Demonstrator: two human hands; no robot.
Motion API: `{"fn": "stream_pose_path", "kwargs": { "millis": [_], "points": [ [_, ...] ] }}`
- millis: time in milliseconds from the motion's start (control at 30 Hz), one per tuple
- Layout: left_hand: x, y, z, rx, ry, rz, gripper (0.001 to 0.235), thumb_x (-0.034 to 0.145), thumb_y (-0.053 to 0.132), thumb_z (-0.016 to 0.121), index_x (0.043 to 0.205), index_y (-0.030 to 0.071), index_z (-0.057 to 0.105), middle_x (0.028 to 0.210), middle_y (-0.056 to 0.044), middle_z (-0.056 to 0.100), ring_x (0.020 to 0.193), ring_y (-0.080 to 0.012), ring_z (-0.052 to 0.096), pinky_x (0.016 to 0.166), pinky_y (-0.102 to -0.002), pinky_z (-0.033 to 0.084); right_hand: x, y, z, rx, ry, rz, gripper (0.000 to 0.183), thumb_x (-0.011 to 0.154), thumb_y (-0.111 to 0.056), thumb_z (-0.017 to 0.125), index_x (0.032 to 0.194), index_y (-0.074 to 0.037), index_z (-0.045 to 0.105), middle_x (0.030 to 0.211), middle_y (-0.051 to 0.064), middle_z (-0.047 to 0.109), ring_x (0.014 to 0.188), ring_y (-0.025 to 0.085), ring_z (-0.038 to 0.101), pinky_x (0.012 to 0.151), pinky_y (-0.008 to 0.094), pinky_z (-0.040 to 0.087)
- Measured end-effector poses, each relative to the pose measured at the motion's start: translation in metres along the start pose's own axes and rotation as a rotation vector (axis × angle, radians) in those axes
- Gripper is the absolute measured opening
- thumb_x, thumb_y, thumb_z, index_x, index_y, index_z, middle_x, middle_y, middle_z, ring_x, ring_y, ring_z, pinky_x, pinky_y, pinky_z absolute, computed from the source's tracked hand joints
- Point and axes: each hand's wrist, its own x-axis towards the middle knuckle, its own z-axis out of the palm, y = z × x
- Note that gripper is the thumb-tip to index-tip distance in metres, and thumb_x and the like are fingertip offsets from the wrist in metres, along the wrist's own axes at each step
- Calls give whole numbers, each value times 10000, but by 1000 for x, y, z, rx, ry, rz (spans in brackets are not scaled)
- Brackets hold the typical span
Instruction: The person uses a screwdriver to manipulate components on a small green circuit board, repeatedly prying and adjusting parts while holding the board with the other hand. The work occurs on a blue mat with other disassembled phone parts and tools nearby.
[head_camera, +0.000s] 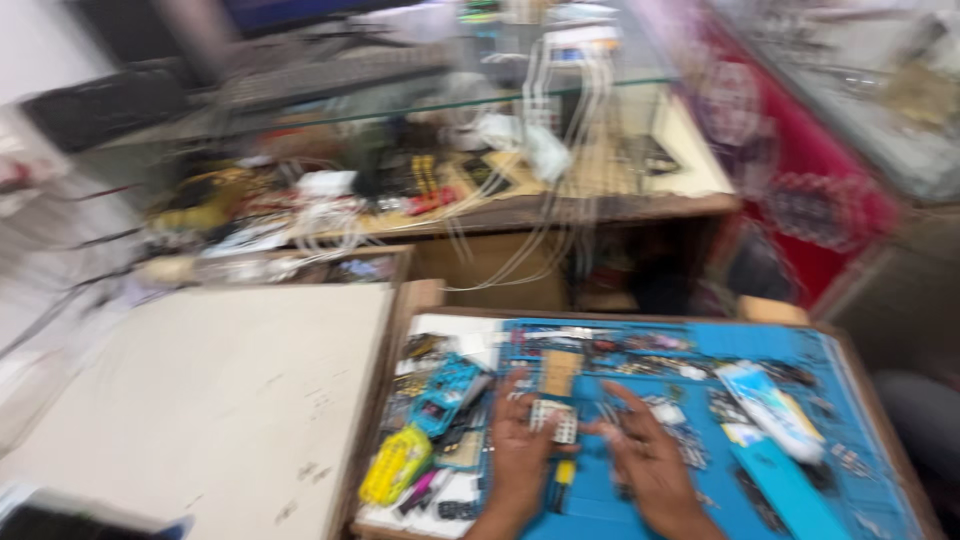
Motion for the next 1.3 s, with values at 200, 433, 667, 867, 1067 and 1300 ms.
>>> {"fn": "stream_pose_path", "kwargs": {
  "millis": [200, 433, 667, 867, 1067, 1300],
  "points": [
    [1, -13, -6, 213, -39, -12, 504, 897, -31, 717, 1382, -29, 580, 1108, -180, 718, 900, -222, 744, 648, -338, 686, -7, 1, 0, 53, -116, -287, 593, 987, -99, 663, 1529, -98, 422, 1261, 70, 725, 962, 76, 708, 757, 234, 587],
    [-8, -20, -5, 161, -122, -124, 527, 864, 10, 746, 1360, 29, 567, 1110, -142, 729, 888, -210, 742, 659, -316, 651, -3, 3, -1, 160, -2, -199, 700, 915, -64, 685, 1546, -133, 391, 1110, 70, 737, 856, 94, 668, 702, 232, 542],
    [-21, 5, 11, 778, -141, 476, 550, 856, 66, 855, 1368, 18, 660, 1270, -171, 721, 1186, -250, 693, 964, -342, 555, -4, 25, -12, -232, 232, -291, 1007, 840, -60, 826, 1696, -183, 312, 805, 63, 656, 683, 69, 517, 580, 223, 449],
    [-19, 1, 1, 646, -292, 209, 638, 841, 123, 833, 1439, 38, 627, 1187, -150, 771, 1034, -178, 739, 897, -275, 589, -4, 26, -12, -461, 203, -331, 916, 698, -120, 828, 1522, -169, 430, 757, 34, 772, 537, 56, 578, 516, 240, 483],
    [-10, -4, -4, 99, -269, -89, 727, 939, 184, 764, 1574, 86, 424, 1122, -115, 734, 903, -172, 737, 774, -287, 621, -7, 29, -11, -355, 140, -404, 717, 857, -180, 707, 1525, -131, 452, 924, 60, 778, 700, 71, 690, 633, 256, 542],
    [3, 24, -12, -169, -162, -148, 637, 1080, 486, 439, 1573, 83, 433, 966, -88, 709, 622, -157, 679, 511, -241, 555, -12, -1, 0, -649, 8, -613, 398, 915, -147, 702, 1313, -158, 688, 871, 44, 710, 707, 161, 651, 628, 285, 556]
  ]
}}
